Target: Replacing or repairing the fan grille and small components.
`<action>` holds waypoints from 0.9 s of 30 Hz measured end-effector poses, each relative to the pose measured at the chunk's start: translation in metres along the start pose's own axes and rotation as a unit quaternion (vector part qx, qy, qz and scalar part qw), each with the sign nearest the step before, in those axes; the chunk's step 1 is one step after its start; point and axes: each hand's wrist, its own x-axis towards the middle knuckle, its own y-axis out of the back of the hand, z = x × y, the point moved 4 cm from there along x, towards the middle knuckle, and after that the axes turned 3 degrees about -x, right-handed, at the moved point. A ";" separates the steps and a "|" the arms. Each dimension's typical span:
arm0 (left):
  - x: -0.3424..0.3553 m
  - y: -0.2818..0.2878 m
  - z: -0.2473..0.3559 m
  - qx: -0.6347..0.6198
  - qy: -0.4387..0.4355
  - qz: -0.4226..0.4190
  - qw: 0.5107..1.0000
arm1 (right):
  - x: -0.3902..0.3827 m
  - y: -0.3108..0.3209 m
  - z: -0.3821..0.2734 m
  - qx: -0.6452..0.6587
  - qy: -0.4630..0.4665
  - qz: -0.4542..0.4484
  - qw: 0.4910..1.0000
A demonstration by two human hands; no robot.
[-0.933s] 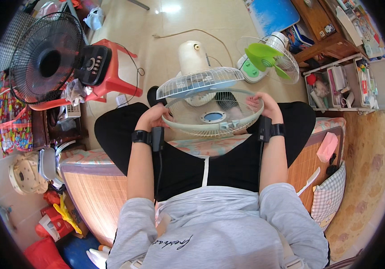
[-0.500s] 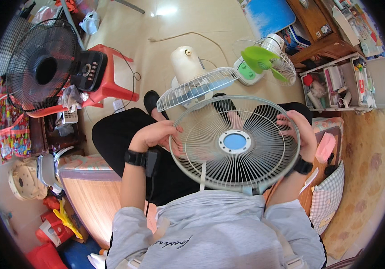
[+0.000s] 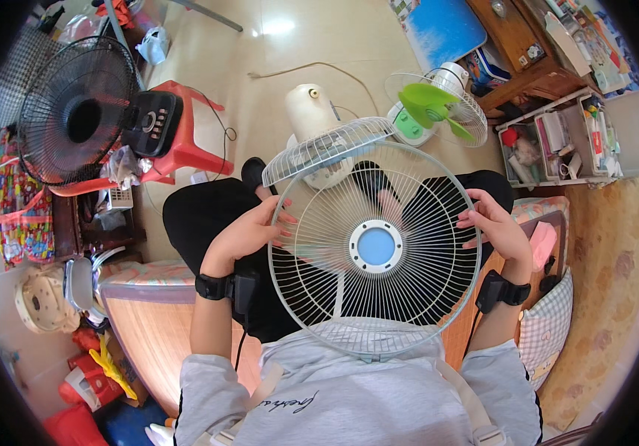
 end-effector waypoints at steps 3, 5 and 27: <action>-0.010 -0.004 0.007 -0.045 0.037 -0.021 0.998 | 0.001 0.002 0.005 -0.062 -0.030 -0.008 0.998; -0.017 -0.009 0.012 0.002 0.031 -0.052 0.998 | 0.001 0.007 0.009 -0.141 -0.050 -0.059 0.987; -0.010 -0.007 0.098 0.115 0.005 -0.001 0.993 | 0.001 0.014 -0.084 -0.287 0.122 -0.022 0.950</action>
